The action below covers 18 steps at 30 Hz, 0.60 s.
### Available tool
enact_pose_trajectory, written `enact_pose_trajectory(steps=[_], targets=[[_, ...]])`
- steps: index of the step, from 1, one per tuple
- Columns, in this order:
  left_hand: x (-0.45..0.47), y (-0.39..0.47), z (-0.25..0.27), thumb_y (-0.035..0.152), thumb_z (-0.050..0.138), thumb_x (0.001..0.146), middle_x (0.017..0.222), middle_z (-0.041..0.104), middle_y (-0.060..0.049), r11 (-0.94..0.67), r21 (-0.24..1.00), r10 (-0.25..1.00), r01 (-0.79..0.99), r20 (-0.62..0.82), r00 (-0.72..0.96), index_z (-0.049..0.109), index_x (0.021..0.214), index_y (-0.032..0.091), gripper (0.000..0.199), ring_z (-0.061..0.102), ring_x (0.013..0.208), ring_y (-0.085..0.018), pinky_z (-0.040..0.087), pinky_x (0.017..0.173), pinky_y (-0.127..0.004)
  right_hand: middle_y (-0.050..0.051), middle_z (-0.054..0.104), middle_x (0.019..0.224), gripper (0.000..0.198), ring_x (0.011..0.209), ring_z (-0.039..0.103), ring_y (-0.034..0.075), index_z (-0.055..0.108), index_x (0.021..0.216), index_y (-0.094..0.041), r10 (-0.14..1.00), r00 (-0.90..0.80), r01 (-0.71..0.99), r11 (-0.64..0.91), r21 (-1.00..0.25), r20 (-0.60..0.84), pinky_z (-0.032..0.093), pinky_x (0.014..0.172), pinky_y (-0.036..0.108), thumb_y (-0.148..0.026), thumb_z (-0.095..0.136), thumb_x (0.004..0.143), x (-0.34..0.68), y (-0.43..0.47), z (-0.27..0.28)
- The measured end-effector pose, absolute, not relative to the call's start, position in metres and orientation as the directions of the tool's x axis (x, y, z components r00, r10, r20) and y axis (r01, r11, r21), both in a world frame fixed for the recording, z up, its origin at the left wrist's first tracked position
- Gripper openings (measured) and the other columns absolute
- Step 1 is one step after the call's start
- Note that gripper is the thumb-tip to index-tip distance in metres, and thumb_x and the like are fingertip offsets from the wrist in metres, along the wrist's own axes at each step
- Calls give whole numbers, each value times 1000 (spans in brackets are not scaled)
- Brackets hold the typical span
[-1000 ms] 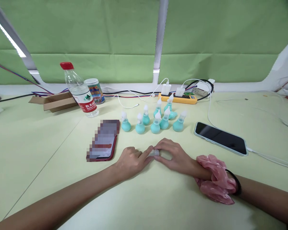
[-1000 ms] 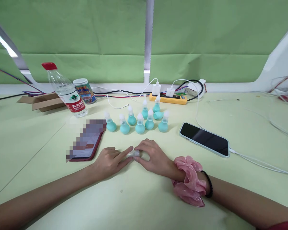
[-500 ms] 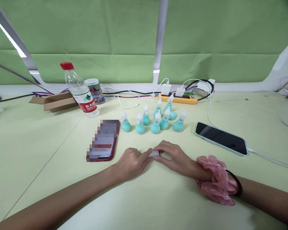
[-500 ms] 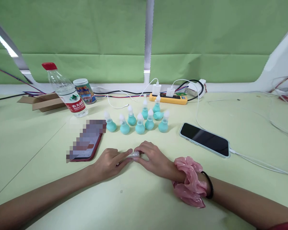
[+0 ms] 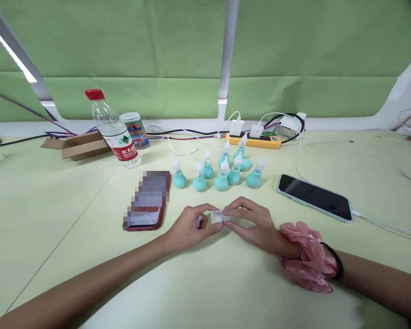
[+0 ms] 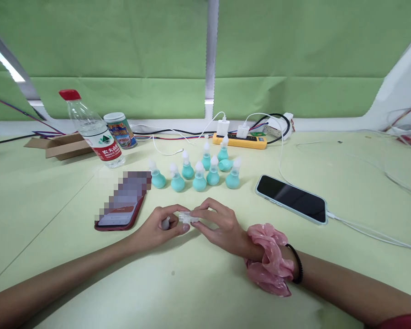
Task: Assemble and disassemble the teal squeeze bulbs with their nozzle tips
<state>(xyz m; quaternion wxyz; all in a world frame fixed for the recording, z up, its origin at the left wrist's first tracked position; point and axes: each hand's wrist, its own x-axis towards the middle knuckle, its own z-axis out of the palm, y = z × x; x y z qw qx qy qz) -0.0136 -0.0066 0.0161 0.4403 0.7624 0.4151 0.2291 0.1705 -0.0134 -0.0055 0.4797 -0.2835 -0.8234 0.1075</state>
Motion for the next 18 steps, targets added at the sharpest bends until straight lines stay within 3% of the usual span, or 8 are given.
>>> enact_pose_trajectory(steps=[10,18], targets=[[-13,-8,16,38,50,76,50,32,7,-265,895,818,359,12,575,57,86,14,26,24,44,-5,17,42,-19,2,53,78,29,69,56,11,57,95,-23,541,-387,333,837,-434,746,48,57,22,-6,58,72,170,-13,-6],[-12,-9,15,36,58,69,43,25,9,-240,901,860,360,26,510,60,85,13,28,20,42,-4,15,40,-19,2,54,76,24,68,56,11,59,90,-22,545,-364,320,835,-448,755,48,56,22,-7,59,70,169,-14,-5]])
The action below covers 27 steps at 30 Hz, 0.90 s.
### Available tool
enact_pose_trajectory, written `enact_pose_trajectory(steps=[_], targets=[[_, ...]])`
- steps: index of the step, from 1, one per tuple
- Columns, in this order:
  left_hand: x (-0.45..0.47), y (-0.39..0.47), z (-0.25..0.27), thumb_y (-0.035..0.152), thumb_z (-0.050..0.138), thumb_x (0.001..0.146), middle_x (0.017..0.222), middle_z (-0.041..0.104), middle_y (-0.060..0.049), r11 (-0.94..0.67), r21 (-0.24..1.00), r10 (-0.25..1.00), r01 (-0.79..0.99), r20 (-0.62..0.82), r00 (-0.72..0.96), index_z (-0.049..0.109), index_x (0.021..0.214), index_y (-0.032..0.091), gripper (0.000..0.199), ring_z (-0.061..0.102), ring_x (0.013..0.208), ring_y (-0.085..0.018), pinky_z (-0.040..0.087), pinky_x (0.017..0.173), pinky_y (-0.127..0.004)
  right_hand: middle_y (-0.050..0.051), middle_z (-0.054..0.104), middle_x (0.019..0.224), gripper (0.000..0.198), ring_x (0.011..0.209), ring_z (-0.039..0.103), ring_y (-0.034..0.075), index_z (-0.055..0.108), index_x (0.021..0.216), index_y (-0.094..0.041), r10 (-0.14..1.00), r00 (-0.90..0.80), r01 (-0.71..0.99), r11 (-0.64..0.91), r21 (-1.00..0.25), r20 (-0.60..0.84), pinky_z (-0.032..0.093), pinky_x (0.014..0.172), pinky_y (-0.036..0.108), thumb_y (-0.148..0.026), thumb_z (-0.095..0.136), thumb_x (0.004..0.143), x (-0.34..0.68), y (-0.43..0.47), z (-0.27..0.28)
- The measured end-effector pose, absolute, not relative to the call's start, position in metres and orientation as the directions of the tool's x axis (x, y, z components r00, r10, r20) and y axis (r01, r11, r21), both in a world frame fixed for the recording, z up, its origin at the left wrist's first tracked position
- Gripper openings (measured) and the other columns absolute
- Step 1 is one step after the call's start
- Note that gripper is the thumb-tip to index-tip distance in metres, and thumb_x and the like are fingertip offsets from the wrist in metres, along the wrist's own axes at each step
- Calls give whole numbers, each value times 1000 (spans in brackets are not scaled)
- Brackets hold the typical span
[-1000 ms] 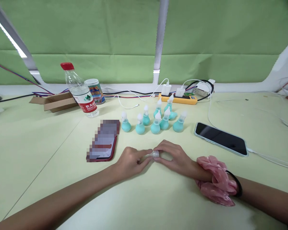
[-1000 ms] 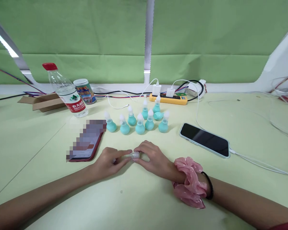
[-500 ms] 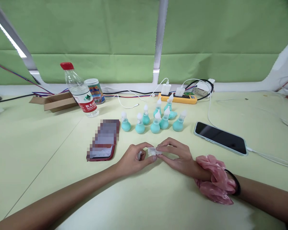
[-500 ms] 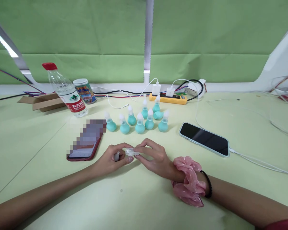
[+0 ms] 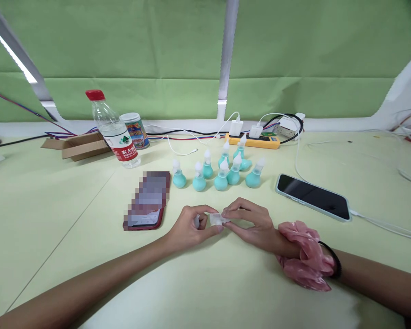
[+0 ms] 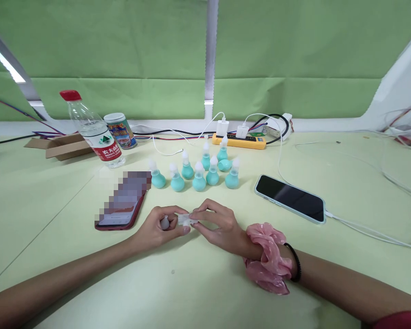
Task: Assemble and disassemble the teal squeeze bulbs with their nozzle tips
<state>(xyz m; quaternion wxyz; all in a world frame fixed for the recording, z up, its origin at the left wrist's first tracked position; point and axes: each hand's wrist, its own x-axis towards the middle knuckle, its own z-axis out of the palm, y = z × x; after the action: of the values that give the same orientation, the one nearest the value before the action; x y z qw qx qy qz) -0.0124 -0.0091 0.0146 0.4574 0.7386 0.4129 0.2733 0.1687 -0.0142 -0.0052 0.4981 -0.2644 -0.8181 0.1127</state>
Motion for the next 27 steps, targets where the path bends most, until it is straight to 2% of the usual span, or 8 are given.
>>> enact_pose_trajectory(steps=[6,9,13,16,18,22,25,27], targets=[[-12,-12,15,37,56,71,45,26,8,-240,896,851,372,10,525,60,82,14,26,21,44,-5,16,42,-19,3,54,75,24,66,54,11,59,92,-21,567,-392,333,821,-463,724,46,53,22,-7,56,71,168,-14,-4],[-13,-12,16,31,61,66,53,31,7,-229,916,869,328,41,493,57,90,15,28,25,47,-5,21,44,-19,3,56,74,25,66,55,12,58,95,-19,592,-419,351,805,-479,688,46,54,23,-11,57,72,167,-15,-2],[-15,-6,25,15,56,62,76,41,3,-78,985,891,154,0,453,48,102,18,40,37,57,-6,33,52,-19,3,59,72,19,64,56,13,57,91,-19,630,-399,386,774,-501,666,47,57,25,-19,57,73,166,-17,1],[-17,0,31,13,45,67,85,44,-1,57,996,888,64,-80,454,47,100,16,33,44,64,-8,40,61,-23,2,61,73,17,63,57,12,57,91,-19,699,-357,432,712,-554,619,47,59,25,-20,55,74,166,-16,1],[-19,3,31,14,42,72,86,46,-2,49,998,882,41,-62,466,47,97,15,26,47,64,-9,41,65,-25,2,62,72,19,62,57,12,57,92,-19,740,-332,457,669,-586,585,47,60,25,-18,55,73,166,-15,0],[-20,3,27,22,44,77,80,46,-1,-83,991,877,108,21,479,48,93,15,18,47,63,-9,41,62,-25,1,60,68,17,58,54,12,59,87,-18,784,-331,460,620,-636,525,46,57,24,-17,56,70,167,-13,1],[-19,-1,26,31,46,79,76,46,0,-66,971,846,228,-66,529,49,96,16,23,42,54,-6,37,53,-22,1,58,65,14,57,52,11,59,85,-16,783,-362,398,620,-676,506,45,55,24,-18,57,71,166,-13,3],[-18,-3,26,37,45,79,72,45,2,-10,970,782,243,-144,607,50,95,16,27,38,49,-5,33,47,-20,1,58,65,13,57,52,10,59,85,-16,774,-394,370,627,-686,495,45,55,23,-19,57,72,164,-14,5]])
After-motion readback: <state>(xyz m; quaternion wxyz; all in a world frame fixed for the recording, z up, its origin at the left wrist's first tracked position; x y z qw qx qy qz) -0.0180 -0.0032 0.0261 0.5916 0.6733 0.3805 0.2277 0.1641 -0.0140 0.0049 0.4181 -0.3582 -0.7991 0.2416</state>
